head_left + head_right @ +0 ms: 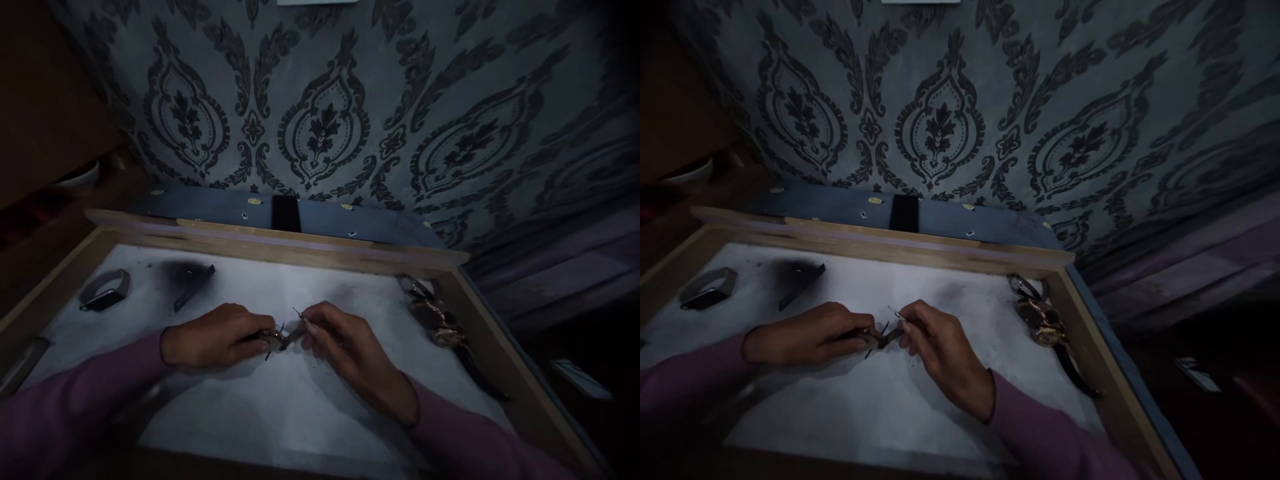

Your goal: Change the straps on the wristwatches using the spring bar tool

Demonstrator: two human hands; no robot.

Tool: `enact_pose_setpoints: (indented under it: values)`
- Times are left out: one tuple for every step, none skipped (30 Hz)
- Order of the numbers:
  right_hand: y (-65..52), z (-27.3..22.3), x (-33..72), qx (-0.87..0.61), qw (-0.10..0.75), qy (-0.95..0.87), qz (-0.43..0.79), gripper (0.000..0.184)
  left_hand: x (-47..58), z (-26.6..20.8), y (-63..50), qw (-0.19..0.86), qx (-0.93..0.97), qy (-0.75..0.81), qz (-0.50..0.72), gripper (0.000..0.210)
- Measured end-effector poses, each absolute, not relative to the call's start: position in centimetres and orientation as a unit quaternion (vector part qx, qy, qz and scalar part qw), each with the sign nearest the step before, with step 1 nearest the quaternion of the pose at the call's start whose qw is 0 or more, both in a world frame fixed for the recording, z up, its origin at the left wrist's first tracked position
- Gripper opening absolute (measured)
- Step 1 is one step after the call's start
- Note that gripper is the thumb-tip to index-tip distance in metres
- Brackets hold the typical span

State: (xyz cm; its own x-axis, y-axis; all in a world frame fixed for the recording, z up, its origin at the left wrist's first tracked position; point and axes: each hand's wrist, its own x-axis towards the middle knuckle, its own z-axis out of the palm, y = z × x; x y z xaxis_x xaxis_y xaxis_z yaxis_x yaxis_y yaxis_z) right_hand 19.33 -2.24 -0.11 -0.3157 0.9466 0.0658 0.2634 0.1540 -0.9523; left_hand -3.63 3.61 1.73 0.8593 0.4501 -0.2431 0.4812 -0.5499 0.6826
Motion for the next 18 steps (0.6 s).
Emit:
enact_pose_setpoints:
  values:
    - [-2.24,-0.17,19.31,-0.457,0.354,-0.672,0.463,0.018,-3.62,1.73,3.61,0.393,0.88,0.266,-0.018,0.015]
    - [-2.22,-0.26,19.3,-0.458,0.343,-0.675,0.466,0.02,-3.61,1.7,3.63,0.394,0.879,0.268,-0.015,0.016]
    - [-2.17,-0.36,19.32,-0.46,0.335,-0.675,0.471,0.021,-3.58,1.67,3.65,0.396,0.877,0.27,-0.012,0.017]
    - [-2.11,-0.46,19.34,-0.461,0.331,-0.673,0.473,0.021,-3.55,1.64,3.68,0.397,0.876,0.272,-0.01,0.018]
    - [-2.03,-0.55,19.38,-0.464,0.329,-0.673,0.473,0.021,-3.52,1.62,3.71,0.397,0.876,0.274,-0.009,0.019]
    - [-1.94,-0.63,19.42,-0.466,0.329,-0.673,0.47,0.021,-3.5,1.6,3.74,0.397,0.875,0.275,-0.009,0.02]
    - [-1.87,-0.7,19.47,-0.468,0.329,-0.673,0.469,0.021,-3.48,1.6,3.75,0.397,0.875,0.277,-0.01,0.021]
    - [-1.8,-0.75,19.51,-0.47,0.328,-0.672,0.469,0.021,-3.47,1.6,3.76,0.398,0.874,0.278,-0.011,0.022]
    - [-1.76,-0.79,19.54,-0.47,0.325,-0.672,0.471,0.021,-3.47,1.6,3.76,0.398,0.874,0.279,-0.011,0.023]
    - [-1.74,-0.81,19.57,-0.469,0.323,-0.672,0.474,0.021,-3.46,1.6,3.76,0.4,0.873,0.279,-0.01,0.024]
    - [-1.73,-0.81,19.59,-0.469,0.322,-0.671,0.476,0.02,-3.45,1.6,3.75,0.401,0.873,0.279,-0.007,0.025]
    - [-1.75,-0.79,19.61,-0.469,0.321,-0.671,0.477,0.02,-3.44,1.59,3.75,0.403,0.872,0.28,-0.003,0.026]
    - [-1.77,-0.76,19.62,-0.469,0.321,-0.671,0.477,0.02,-3.43,1.59,3.75,0.404,0.871,0.281,0.0,0.027]
    - [-1.79,-0.71,19.64,-0.468,0.321,-0.671,0.477,0.021,-3.41,1.58,3.76,0.407,0.869,0.282,0.001,0.028]
    - [-1.81,-0.66,19.64,-0.469,0.321,-0.67,0.478,0.021,-3.4,1.57,3.78,0.41,0.867,0.283,0.001,0.028]
    - [-1.81,-0.6,19.65,-0.47,0.32,-0.667,0.481,0.022,-3.39,1.56,3.81,0.414,0.865,0.284,-0.001,0.028]
    - [-1.81,-0.54,19.67,-0.47,0.32,-0.664,0.486,0.023,-3.38,1.55,3.84,0.418,0.862,0.286,-0.003,0.027]
    - [-1.79,-0.49,19.68,-0.471,0.32,-0.659,0.491,0.024,-3.38,1.55,3.87,0.422,0.86,0.287,-0.004,0.027]
